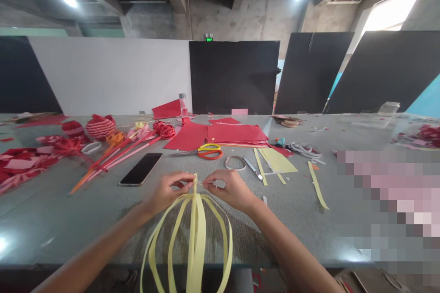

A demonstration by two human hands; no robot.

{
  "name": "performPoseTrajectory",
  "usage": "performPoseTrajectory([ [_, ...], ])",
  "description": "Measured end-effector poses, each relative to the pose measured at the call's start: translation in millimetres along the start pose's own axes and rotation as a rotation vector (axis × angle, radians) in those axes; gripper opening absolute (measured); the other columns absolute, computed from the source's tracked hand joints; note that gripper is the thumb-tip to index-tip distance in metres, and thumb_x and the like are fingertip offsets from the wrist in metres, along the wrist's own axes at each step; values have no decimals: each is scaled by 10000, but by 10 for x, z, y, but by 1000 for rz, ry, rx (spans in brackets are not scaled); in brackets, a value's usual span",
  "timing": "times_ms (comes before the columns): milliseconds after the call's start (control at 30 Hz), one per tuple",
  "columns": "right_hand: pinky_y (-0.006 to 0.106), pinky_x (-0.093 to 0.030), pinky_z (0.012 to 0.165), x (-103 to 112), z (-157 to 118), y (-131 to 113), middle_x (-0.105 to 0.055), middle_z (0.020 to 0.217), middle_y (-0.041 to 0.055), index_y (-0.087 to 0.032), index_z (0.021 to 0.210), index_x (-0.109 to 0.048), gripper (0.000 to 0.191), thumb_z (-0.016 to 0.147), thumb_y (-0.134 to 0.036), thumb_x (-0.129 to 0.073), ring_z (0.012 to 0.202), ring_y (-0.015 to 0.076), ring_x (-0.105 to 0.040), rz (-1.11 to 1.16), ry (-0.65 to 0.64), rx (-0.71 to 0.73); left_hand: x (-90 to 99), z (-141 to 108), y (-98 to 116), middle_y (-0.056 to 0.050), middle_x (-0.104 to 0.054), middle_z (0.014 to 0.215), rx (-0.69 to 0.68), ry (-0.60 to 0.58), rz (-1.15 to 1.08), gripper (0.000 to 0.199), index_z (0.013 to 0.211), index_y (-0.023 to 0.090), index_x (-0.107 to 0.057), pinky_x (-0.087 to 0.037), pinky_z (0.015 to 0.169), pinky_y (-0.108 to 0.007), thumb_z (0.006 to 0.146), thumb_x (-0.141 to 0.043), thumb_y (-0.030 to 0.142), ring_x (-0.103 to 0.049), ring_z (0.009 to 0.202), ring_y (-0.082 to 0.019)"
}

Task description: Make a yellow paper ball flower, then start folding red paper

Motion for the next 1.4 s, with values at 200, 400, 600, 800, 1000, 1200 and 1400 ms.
performPoseTrajectory([
  [200, 300, -454, 720, -34, 9, -11, -712, 765, 14, -214, 784, -664, 124, 818, -162, -557, 722, 145, -639, -157, 21, 213, -2, -5, -36, -43, -712, 897, 37, -3, -47, 200, 915, 175, -684, -527, 646, -226, 782, -566, 267, -652, 770, -142],
  [400, 291, -453, 728, -79, -2, -5, -712, 777, 13, -209, 778, -659, 117, 815, -157, -561, 727, 138, -644, -114, -56, 200, -2, -34, -129, -49, -695, 944, -19, -54, -74, 255, 1012, 203, -683, -536, 667, -223, 803, -537, 221, -645, 827, -141],
  [600, 246, -477, 657, -113, 12, 45, -706, 758, 11, -199, 783, -671, 149, 747, -102, -564, 692, 132, -636, -11, -94, -15, 0, -22, -64, -59, -690, 958, 27, -81, -74, 231, 953, 184, -696, -539, 693, -242, 785, -544, 229, -646, 849, -158],
  [800, 231, -471, 643, -158, 14, 29, -699, 742, 7, -197, 780, -680, 145, 732, -111, -573, 674, 125, -625, 46, -87, -96, 94, 34, 32, -51, -713, 933, 103, -167, -76, 243, 956, 171, -679, -524, 712, -248, 760, -554, 242, -660, 826, -162],
  [1000, 238, -473, 644, -182, 8, 23, -696, 733, 10, -197, 763, -675, 92, 739, -156, -596, 669, 128, -624, 72, -48, -106, 213, 130, 164, -8, -707, 765, 47, -325, 134, 172, 869, 174, -667, -474, 655, -224, 765, -567, 266, -656, 710, -150],
  [1200, 254, -472, 660, -180, 10, -4, -697, 747, 20, -197, 773, -667, 74, 757, -186, -595, 690, 138, -630, 75, -44, -78, 199, 160, 219, 16, -675, 697, 6, -378, 297, 112, 814, 200, -638, -410, 613, -209, 756, -551, 240, -617, 651, -129],
  [1400, 252, -463, 661, -183, 8, -3, -702, 751, 13, -205, 779, -668, 61, 765, -194, -609, 689, 133, -634, 55, -45, -60, 150, 128, 211, 2, -664, 689, -30, -369, 449, 115, 827, 198, -625, -375, 588, -208, 767, -532, 226, -601, 629, -131],
])
Point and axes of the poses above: each hand's wrist, its own z-axis towards the middle knuckle, its own x-axis out of the back of the hand, y = z × x, the point moved 1 cm from there along z, towards the middle knuckle
